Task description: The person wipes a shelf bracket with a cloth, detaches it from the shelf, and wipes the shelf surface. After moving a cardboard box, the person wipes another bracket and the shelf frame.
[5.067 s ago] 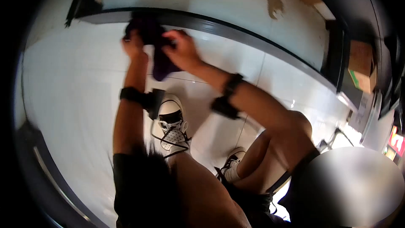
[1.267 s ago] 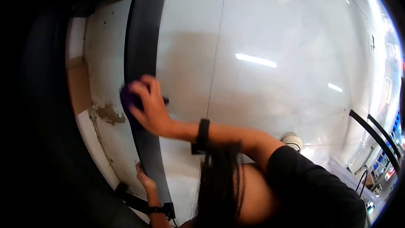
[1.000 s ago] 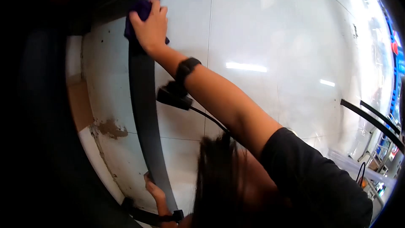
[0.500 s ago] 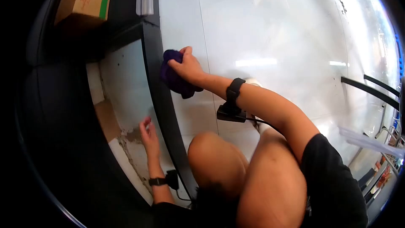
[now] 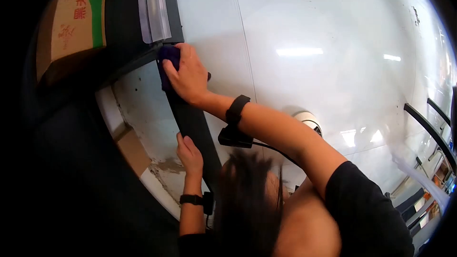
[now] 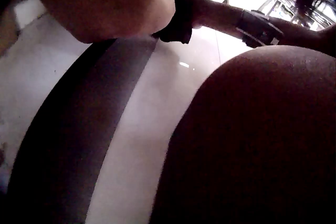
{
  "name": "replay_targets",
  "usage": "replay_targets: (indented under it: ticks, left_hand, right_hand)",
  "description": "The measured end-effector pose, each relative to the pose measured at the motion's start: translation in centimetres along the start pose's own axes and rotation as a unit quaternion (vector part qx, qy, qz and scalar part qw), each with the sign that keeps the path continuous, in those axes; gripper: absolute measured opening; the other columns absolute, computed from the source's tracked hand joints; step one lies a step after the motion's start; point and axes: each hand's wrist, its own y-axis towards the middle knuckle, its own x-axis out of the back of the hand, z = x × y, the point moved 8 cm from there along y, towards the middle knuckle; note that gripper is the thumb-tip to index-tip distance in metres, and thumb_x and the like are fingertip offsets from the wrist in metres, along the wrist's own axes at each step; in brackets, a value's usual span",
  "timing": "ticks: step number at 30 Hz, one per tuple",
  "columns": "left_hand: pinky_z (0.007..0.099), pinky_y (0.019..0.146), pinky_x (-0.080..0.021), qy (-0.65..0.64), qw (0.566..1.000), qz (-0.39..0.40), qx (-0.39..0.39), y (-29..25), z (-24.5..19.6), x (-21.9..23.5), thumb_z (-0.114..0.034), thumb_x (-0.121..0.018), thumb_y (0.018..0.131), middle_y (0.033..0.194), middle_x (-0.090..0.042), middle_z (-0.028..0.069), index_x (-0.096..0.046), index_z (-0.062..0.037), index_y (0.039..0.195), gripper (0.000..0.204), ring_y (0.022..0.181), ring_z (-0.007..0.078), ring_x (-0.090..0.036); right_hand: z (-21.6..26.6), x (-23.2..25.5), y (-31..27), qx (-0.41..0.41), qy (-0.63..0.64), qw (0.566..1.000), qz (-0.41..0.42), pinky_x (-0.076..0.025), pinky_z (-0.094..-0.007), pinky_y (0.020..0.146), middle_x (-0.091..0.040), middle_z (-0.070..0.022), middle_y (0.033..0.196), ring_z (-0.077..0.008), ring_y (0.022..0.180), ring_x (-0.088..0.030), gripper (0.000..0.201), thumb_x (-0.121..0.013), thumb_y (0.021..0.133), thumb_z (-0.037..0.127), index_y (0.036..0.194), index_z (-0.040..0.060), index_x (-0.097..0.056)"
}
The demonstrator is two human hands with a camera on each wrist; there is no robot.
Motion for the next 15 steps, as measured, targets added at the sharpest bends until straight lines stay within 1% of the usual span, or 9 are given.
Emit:
replay_targets:
  ticks: [1, 3, 4, 6, 8, 10, 11, 13, 15]
  left_hand:
    - [0.0386, 0.049, -0.035, -0.014, 0.999, -0.01, 0.051, -0.1, 0.7, -0.1, -0.017, -0.035, 0.095, 0.061, -0.047, 0.0181, -0.047, 0.0081, 0.099, 0.028, 0.05, 0.0287, -0.045]
    - [0.0387, 0.049, -0.035, -0.039, 0.998, 0.005, 0.042, 0.4, 0.7, -0.3, -0.018, -0.035, 0.095, 0.062, -0.048, 0.0183, -0.047, 0.0086, 0.1, 0.029, 0.051, 0.0288, -0.045]
    - [0.0389, 0.049, -0.036, -0.061, 0.997, 0.021, 0.033, 0.4, 0.2, -0.1, -0.019, -0.035, 0.095, 0.063, -0.048, 0.0185, -0.047, 0.009, 0.101, 0.031, 0.051, 0.0288, -0.046]
    - [0.0398, 0.051, -0.037, -0.086, 0.996, 0.015, 0.031, 0.1, 0.1, -0.2, -0.018, -0.035, 0.095, 0.065, -0.05, 0.0195, -0.046, 0.0096, 0.101, 0.031, 0.053, 0.0308, -0.048]
    - [0.0408, 0.052, -0.037, -0.043, 0.998, 0.005, 0.053, -0.3, 1.9, -0.4, -0.017, -0.035, 0.094, 0.064, -0.05, 0.0198, -0.047, 0.0088, 0.101, 0.029, 0.054, 0.0328, -0.048]
    - [0.0411, 0.052, -0.036, -0.033, 0.999, -0.002, 0.043, 0.1, 0.4, 0.0, -0.017, -0.035, 0.094, 0.063, -0.048, 0.0193, -0.047, 0.0086, 0.1, 0.029, 0.053, 0.033, -0.047]
    - [0.0414, 0.051, -0.035, -0.02, 0.999, -0.006, 0.038, 0.0, -0.2, 0.1, -0.016, -0.035, 0.094, 0.061, -0.047, 0.0188, -0.047, 0.0085, 0.1, 0.028, 0.052, 0.0332, -0.046]
    - [0.0407, 0.05, -0.035, -0.014, 0.999, 0.011, 0.039, -0.3, 0.0, 0.1, -0.016, -0.035, 0.094, 0.06, -0.046, 0.0179, -0.047, 0.0085, 0.099, 0.028, 0.051, 0.0319, -0.045]
    - [0.04, 0.049, -0.034, -0.013, 0.999, 0.019, 0.028, 0.3, -0.1, -0.5, -0.016, -0.035, 0.094, 0.059, -0.044, 0.017, -0.047, 0.0086, 0.098, 0.028, 0.05, 0.0306, -0.044]
  right_hand:
    - [-1.9, -0.4, 0.8, -0.046, -0.016, 0.999, 0.008, -0.044, -0.0447, 0.076, -0.051, -0.0181, 0.101, -0.0383, 0.089, -0.054, 0.038, -0.057, 0.081, 0.031, 0.107, 0.006, -0.045]
    - [-5.6, -1.2, 2.5, -0.15, -0.075, 0.985, 0.032, -0.044, -0.0436, 0.076, -0.052, -0.017, 0.099, -0.0374, 0.087, -0.055, 0.035, -0.054, 0.083, 0.032, 0.107, 0.0087, -0.047]
    - [-5.9, -1.6, 2.5, -0.158, -0.076, 0.984, 0.035, -0.044, -0.0436, 0.076, -0.052, -0.017, 0.099, -0.0374, 0.087, -0.055, 0.035, -0.054, 0.083, 0.032, 0.107, 0.0087, -0.047]
    - [-5.1, -1.2, 2.5, -0.114, -0.089, 0.989, -0.011, -0.044, -0.0431, 0.075, -0.052, -0.0163, 0.097, -0.0369, 0.085, -0.055, 0.034, -0.054, 0.083, 0.033, 0.106, 0.009, -0.047]
    - [-4.0, -0.8, 1.2, -0.115, -0.094, 0.988, -0.03, -0.044, -0.0422, 0.073, -0.052, -0.015, 0.096, -0.0362, 0.083, -0.055, 0.033, -0.056, 0.081, 0.031, 0.105, 0.0086, -0.048]
    - [-0.6, 0.0, -0.6, -0.026, -0.024, 0.998, -0.043, -0.044, -0.042, 0.072, -0.052, -0.0141, 0.094, -0.0362, 0.081, -0.055, 0.031, -0.058, 0.079, 0.027, 0.103, 0.0091, -0.051]
    - [-0.1, 0.4, -0.5, -0.029, -0.026, 0.998, -0.045, -0.044, -0.042, 0.072, -0.052, -0.0141, 0.094, -0.0362, 0.081, -0.055, 0.031, -0.058, 0.079, 0.027, 0.103, 0.0091, -0.051]
    - [1.3, 0.3, -0.9, -0.008, 0.018, 1.0, -0.008, -0.044, -0.0424, 0.068, -0.05, -0.0129, 0.09, -0.0344, 0.082, -0.053, 0.029, -0.06, 0.077, 0.024, 0.099, 0.0091, -0.052]
    - [0.1, -0.1, 0.3, -0.013, 0.017, 1.0, -0.021, -0.044, -0.0424, 0.068, -0.05, -0.0133, 0.09, -0.0346, 0.082, -0.054, 0.027, -0.06, 0.077, 0.024, 0.098, 0.0088, -0.052]
